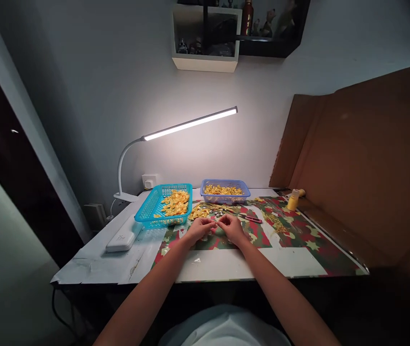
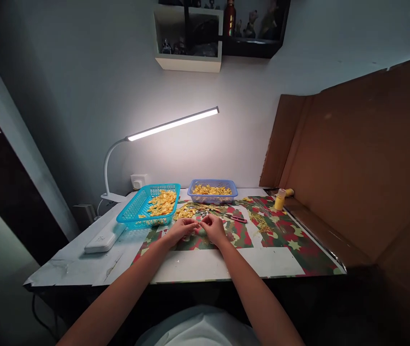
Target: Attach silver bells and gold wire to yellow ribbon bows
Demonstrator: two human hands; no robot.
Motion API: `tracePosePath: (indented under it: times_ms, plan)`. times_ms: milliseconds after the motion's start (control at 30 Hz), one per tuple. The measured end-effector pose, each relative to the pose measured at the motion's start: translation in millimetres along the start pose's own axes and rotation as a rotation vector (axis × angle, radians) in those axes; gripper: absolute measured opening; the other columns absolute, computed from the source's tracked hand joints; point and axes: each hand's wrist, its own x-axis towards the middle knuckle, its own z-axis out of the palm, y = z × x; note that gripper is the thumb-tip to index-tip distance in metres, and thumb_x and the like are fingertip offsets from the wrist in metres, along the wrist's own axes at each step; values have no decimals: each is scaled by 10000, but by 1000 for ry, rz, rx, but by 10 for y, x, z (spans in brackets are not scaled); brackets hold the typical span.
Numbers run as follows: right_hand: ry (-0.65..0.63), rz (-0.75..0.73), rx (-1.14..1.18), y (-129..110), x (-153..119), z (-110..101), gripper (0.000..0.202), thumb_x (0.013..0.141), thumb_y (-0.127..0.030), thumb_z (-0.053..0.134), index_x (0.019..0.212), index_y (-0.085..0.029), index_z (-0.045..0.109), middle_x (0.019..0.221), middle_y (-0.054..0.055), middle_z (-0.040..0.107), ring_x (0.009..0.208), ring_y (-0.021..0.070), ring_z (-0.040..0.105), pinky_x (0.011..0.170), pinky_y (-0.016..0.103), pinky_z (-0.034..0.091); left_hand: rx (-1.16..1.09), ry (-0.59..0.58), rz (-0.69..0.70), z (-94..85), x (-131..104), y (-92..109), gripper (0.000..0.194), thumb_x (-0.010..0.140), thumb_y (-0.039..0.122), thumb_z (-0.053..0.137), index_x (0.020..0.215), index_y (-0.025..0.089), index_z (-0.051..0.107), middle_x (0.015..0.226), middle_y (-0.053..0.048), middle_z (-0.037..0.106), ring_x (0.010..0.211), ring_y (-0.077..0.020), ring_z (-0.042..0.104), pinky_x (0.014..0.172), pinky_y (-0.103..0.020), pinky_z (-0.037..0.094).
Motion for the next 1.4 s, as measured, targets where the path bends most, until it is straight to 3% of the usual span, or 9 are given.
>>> tracePosePath:
  times_ms: [133, 367, 567, 700, 900, 1000, 1200, 1400]
  plan:
    - [5, 9, 42, 6, 30, -5, 181, 707, -364, 621, 672, -192, 576, 634, 15, 637, 568, 151, 570, 545, 282, 487, -85, -60, -47, -24, 0, 26, 470, 588, 543, 775, 766, 119, 677, 522, 12, 575, 356, -31, 309, 363, -186, 195]
    - [17, -48, 6, -50, 41, -17, 70, 710, -263, 564, 714, -196, 580, 660, 1, 606, 573, 137, 536, 546, 266, 462, -232, -74, -80, -39, 66, 0, 437, 569, 465, 833, 776, 107, 693, 565, -11, 601, 458, -85, 519, 411, -185, 286]
    - [34, -181, -106, -204, -16, -80, 26, 698, -198, 629, 706, -201, 605, 814, 28, 613, 836, 193, 559, 824, 354, 442, -345, -61, -93, -35, 65, 22, 379, 562, 375, 866, 791, 113, 716, 684, -24, 650, 507, -66, 551, 450, -172, 357]
    - [12, -214, -147, -211, -29, -88, 63, 720, -226, 682, 690, -202, 632, 842, 38, 620, 898, 211, 566, 872, 378, 419, -377, -59, -102, -24, 42, 53, 316, 586, 320, 861, 777, 107, 726, 742, -36, 670, 513, -55, 541, 500, -179, 417]
    - [10, -202, -162, -161, -14, -77, 108, 759, -228, 671, 660, -204, 634, 836, 50, 631, 902, 221, 565, 857, 377, 419, -376, -51, -115, -30, 59, 31, 267, 618, 279, 840, 782, 103, 726, 728, -36, 666, 519, -53, 528, 512, -179, 418]
    - [3, -194, -145, -165, -11, -75, 111, 759, -226, 664, 657, -205, 627, 827, 43, 631, 885, 214, 568, 839, 358, 421, -357, -50, -118, -36, 67, 7, 328, 591, 320, 851, 805, 108, 721, 700, -30, 652, 499, -53, 515, 447, -170, 343]
    - [20, -136, -111, -126, 30, -85, 91, 745, -204, 631, 656, -196, 620, 774, 33, 606, 778, 188, 548, 730, 313, 428, -310, -7, -83, -46, 89, -37, 422, 538, 420, 855, 771, 112, 683, 630, 9, 603, 396, -7, 350, 387, -171, 195]
    - [-23, -59, -74, -94, 50, -119, 73, 700, -201, 643, 631, -184, 623, 757, 35, 603, 745, 179, 549, 683, 296, 426, -290, 113, 27, -61, 151, -48, 517, 529, 493, 821, 870, 142, 651, 626, 48, 552, 428, -23, 387, 441, -172, 323]
